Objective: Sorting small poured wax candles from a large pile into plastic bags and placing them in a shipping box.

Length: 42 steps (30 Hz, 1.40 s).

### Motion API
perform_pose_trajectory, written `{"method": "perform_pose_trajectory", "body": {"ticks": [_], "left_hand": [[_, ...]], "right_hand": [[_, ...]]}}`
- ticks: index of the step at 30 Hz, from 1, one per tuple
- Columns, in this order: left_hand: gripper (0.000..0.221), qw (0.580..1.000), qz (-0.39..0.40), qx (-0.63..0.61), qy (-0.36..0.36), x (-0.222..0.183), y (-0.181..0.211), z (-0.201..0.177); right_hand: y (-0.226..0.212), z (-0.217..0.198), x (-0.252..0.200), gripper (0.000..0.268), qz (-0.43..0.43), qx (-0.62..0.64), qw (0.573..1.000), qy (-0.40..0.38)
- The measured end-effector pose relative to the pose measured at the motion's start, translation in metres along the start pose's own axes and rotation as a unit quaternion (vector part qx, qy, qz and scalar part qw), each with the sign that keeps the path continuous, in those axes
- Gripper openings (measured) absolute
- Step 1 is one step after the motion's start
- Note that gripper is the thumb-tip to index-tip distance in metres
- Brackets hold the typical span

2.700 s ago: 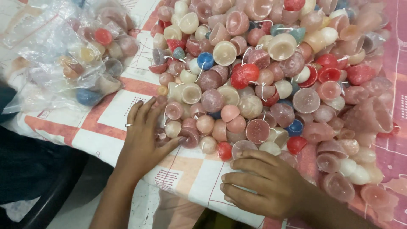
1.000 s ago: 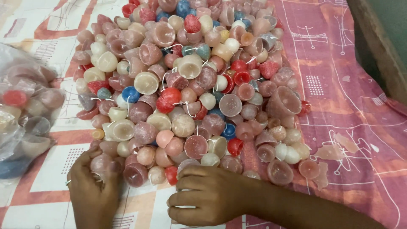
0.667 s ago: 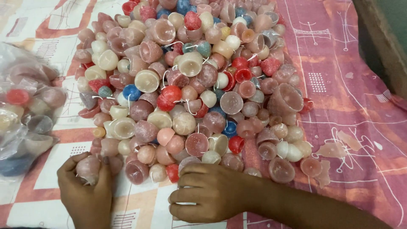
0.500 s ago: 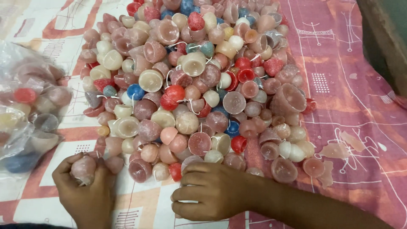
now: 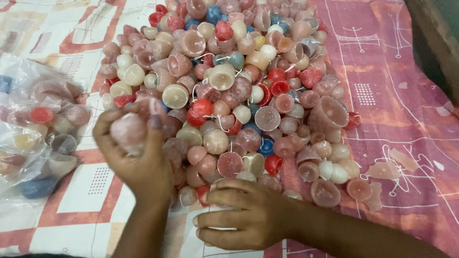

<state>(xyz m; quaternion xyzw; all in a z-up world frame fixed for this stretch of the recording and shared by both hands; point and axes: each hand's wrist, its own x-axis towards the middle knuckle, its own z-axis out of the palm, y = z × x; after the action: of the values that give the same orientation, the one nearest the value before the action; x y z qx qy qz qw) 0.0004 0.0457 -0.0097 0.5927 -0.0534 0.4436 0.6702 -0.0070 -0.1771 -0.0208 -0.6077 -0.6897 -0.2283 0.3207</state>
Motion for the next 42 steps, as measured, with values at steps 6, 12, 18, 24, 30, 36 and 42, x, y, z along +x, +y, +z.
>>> {"method": "perform_pose_trajectory", "body": {"ticks": [6,12,18,24,30,36,42], "left_hand": [[0.047,0.860,0.125,0.352,-0.349,0.017,0.007,0.047],[0.048,0.742,0.240,0.450,-0.435,-0.004,-0.015,0.067],[0.042,0.894,-0.074,0.095,-0.432,0.024,-0.007,0.053],[0.036,0.749,-0.306,-0.522,-0.271,0.064,-0.037,0.041],[0.036,0.659,-0.302,-0.625,-0.290,0.077,-0.061,0.108],[0.043,0.661,-0.342,-0.580,-0.332,0.090,-0.064,0.144],[0.046,0.735,-0.286,-0.520,-0.330,0.123,-0.046,0.083]], "right_hand": [[0.000,0.005,-0.009,0.026,0.026,-0.078,0.995,0.054],[-0.001,0.010,-0.010,0.035,0.042,-0.112,0.986,0.113],[0.003,0.022,-0.015,0.042,0.057,-0.111,0.985,0.116],[0.006,0.025,0.014,0.058,0.166,-0.163,0.973,-0.011],[0.009,0.027,0.007,0.055,0.226,-0.148,0.963,-0.017],[0.020,0.028,0.001,0.049,0.207,-0.144,0.968,-0.013],[0.024,0.025,0.011,0.050,0.204,-0.175,0.960,-0.076]]}}
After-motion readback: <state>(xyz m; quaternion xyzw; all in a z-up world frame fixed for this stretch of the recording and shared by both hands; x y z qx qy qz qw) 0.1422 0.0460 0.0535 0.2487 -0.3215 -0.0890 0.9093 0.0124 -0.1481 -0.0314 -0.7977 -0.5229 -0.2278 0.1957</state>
